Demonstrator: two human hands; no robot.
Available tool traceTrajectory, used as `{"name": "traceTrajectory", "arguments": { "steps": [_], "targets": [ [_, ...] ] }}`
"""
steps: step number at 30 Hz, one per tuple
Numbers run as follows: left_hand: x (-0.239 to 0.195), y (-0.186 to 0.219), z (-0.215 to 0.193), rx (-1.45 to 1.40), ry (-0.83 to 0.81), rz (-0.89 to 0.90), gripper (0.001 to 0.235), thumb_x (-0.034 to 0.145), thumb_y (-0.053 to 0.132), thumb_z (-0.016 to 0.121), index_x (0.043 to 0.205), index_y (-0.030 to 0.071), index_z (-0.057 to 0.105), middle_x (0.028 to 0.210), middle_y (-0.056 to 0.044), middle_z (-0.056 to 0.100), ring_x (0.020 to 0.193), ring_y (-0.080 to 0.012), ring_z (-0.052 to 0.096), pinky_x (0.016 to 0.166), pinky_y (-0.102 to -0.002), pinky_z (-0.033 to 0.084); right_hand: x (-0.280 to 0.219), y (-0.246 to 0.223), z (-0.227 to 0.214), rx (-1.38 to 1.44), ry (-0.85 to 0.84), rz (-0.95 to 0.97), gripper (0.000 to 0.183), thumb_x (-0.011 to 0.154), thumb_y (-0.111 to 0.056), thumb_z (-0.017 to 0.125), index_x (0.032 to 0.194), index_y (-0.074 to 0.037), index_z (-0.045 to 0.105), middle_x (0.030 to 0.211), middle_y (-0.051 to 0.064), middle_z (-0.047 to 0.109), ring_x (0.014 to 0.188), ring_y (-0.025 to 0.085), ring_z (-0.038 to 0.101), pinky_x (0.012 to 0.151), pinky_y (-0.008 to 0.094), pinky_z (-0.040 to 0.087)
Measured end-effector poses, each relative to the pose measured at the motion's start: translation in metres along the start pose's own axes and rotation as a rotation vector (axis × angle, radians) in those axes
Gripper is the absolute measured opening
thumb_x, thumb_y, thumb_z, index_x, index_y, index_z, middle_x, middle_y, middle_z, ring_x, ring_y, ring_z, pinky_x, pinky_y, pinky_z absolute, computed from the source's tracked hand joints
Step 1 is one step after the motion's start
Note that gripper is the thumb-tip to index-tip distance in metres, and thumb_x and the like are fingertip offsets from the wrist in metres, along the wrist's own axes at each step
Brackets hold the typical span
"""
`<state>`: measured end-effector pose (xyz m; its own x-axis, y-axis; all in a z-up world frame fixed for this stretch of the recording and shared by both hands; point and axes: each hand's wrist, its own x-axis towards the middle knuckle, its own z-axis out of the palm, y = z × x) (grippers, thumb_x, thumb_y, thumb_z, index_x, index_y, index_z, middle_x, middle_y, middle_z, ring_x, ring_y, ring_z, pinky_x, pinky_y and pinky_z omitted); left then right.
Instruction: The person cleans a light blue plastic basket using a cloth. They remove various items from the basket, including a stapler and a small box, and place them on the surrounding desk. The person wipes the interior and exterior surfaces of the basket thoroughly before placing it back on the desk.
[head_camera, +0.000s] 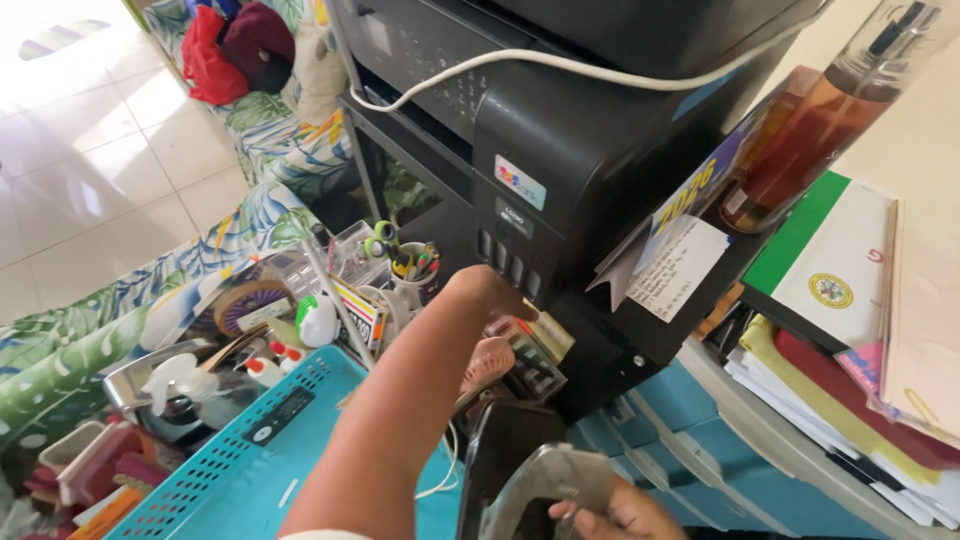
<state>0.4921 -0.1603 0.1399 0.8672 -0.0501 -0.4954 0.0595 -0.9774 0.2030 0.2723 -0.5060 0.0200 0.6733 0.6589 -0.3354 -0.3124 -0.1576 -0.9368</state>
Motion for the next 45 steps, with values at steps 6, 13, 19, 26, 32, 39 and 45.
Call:
{"name": "traceTrajectory", "arguments": {
  "steps": [6, 13, 19, 26, 32, 39, 45],
  "targets": [
    [-0.123, 0.002, 0.002, -0.105, 0.342, 0.203, 0.059, 0.086, 0.052, 0.068, 0.132, 0.014, 0.067, 0.124, -0.016, 0.073, 0.113, -0.0345, 0.069, 0.096, -0.045, 0.053, 0.018, -0.062, -0.022, 0.023, 0.071, 0.026, 0.054, 0.092, -0.031, 0.062, 0.138, -0.004, 0.057, 0.115, 0.014, 0.078, 0.11, 0.022, 0.073, 0.094, 0.041, 0.056],
    [-0.277, 0.048, 0.046, -0.772, 0.393, 0.493, 0.061, 0.088, 0.034, 0.078, 0.133, -0.001, 0.056, 0.124, -0.019, 0.068, 0.116, -0.0292, 0.065, 0.096, -0.038, 0.05, 0.02, -0.096, 0.009, 0.05, 0.123, -0.151, 0.046, 0.095, -0.026, 0.064, 0.132, 0.002, 0.063, 0.111, 0.014, 0.075, 0.108, 0.019, 0.068, 0.098, 0.033, 0.049],
    [-0.274, 0.038, 0.085, -0.997, 0.365, 0.288, 0.024, 0.101, 0.021, 0.068, 0.114, 0.002, 0.062, 0.099, -0.016, 0.069, 0.086, -0.0208, 0.063, 0.073, -0.032, 0.052, 0.008, -0.145, 0.033, 0.08, 0.269, -0.175, 0.032, 0.095, -0.021, 0.063, 0.119, 0.0, 0.065, 0.109, 0.015, 0.076, 0.101, 0.019, 0.068, 0.091, 0.034, 0.051],
    [-0.266, 0.009, 0.057, -1.892, 0.446, 0.176, 0.02, 0.1, 0.012, 0.052, 0.118, 0.012, 0.061, 0.105, -0.005, 0.073, 0.089, -0.0181, 0.07, 0.073, -0.041, 0.061, -0.018, -0.15, 0.029, 0.425, 0.462, -0.288, 0.025, 0.097, -0.027, 0.06, 0.101, -0.002, 0.059, 0.106, 0.021, 0.074, 0.098, 0.027, 0.07, 0.088, 0.045, 0.057],
    [-0.211, -0.02, 0.051, -2.134, 0.652, 0.511, 0.022, 0.101, 0.01, 0.053, 0.122, 0.012, 0.055, 0.113, -0.008, 0.072, 0.1, -0.0283, 0.073, 0.082, -0.052, 0.063, -0.019, -0.118, 0.022, 0.501, 0.464, -0.07, 0.027, 0.093, -0.03, 0.06, 0.098, -0.004, 0.062, 0.097, 0.024, 0.075, 0.091, 0.031, 0.071, 0.084, 0.05, 0.058],
    [-0.147, -0.032, 0.04, -2.091, 0.655, 0.421, 0.029, 0.102, 0.008, 0.051, 0.13, 0.016, 0.051, 0.122, -0.008, 0.067, 0.105, -0.0255, 0.07, 0.088, -0.051, 0.061, -0.003, -0.06, 0.001, 0.347, 0.272, -0.023, 0.032, 0.092, -0.033, 0.061, 0.096, -0.001, 0.063, 0.095, 0.021, 0.079, 0.091, 0.026, 0.072, 0.089, 0.045, 0.057],
    [-0.093, -0.034, 0.025, -2.14, 0.566, 0.414, 0.034, 0.103, 0.006, 0.047, 0.134, 0.017, 0.048, 0.128, -0.008, 0.063, 0.107, -0.0271, 0.07, 0.09, -0.054, 0.059, 0.007, -0.05, -0.001, 0.197, 0.106, -0.053, 0.036, 0.091, -0.039, 0.061, 0.097, -0.003, 0.064, 0.097, 0.019, 0.081, 0.096, 0.021, 0.074, 0.095, 0.039, 0.055]
  ]
}}
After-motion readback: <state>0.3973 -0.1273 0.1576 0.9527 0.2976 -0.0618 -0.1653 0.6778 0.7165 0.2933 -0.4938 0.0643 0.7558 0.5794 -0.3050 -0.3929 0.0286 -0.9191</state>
